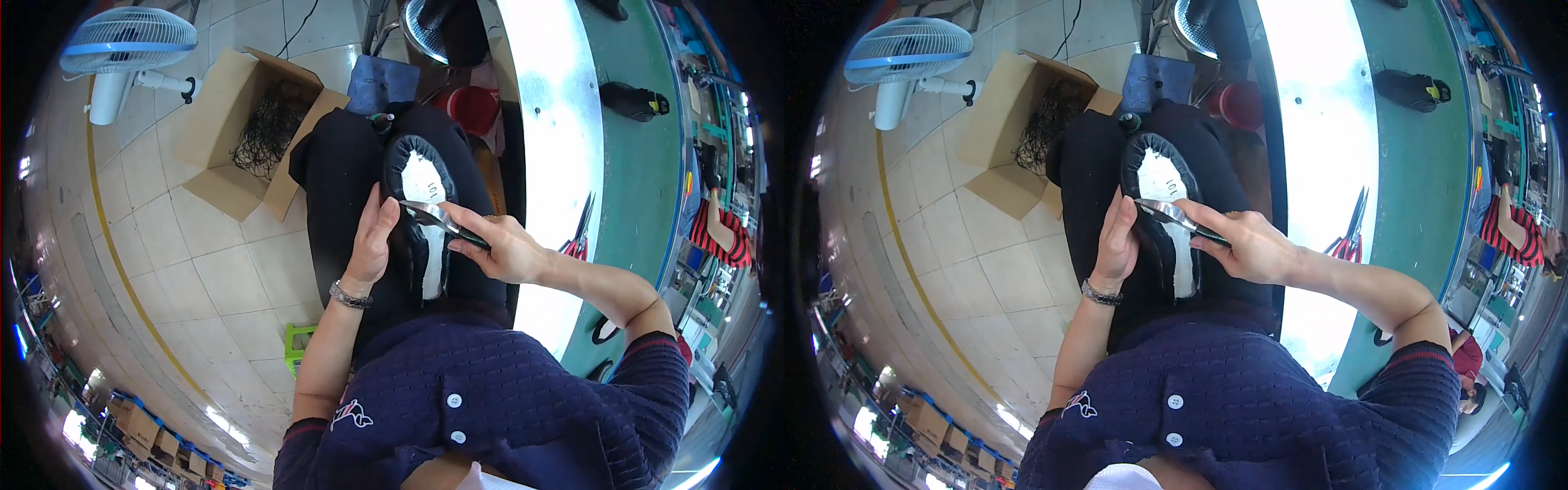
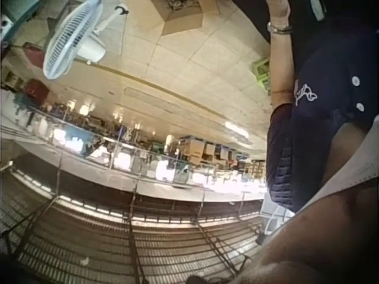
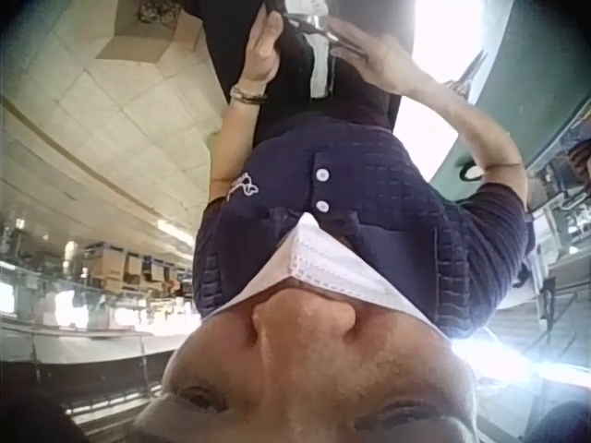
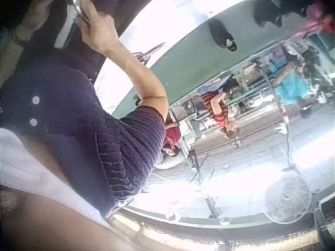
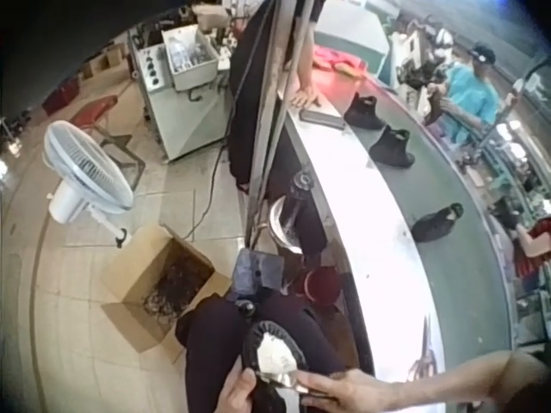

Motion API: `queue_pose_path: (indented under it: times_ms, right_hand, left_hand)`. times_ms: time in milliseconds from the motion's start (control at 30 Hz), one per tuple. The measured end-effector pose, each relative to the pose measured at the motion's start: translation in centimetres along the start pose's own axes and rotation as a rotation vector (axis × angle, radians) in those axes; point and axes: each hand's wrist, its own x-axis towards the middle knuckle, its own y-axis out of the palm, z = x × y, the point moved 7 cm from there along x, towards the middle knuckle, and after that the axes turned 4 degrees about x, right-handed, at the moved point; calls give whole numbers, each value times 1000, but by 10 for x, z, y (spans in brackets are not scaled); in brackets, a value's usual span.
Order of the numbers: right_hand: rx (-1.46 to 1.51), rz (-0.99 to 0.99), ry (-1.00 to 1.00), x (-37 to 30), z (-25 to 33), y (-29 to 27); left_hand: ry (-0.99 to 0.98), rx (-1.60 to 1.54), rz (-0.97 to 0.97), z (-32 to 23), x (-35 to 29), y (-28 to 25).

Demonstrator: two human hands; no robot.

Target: The person is seen manufacturing shoes in a factory environment.

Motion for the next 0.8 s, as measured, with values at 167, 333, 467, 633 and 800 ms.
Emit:
queue_pose_path:
  times_ms: [167, 333, 467, 633, 800]
  right_hand:
    - [-81, -160, -42, -9, 1, 10]
    - [-314, -108, 127, -17, 22, -13]
    - [-238, 64, 207, -18, 20, -44]
    - [188, 157, 447, -17, 2, -49]
    - [345, 346, 529, 4, 6, -44]
  left_hand:
    - [64, 63, 100, -15, 2, 18]
    - [28, 37, 6, 1, -1, 10]
    - [146, 248, 35, -18, 1, 22]
    - [489, 904, -192, -32, -3, 26]
    - [409, 882, -94, -32, 0, 20]
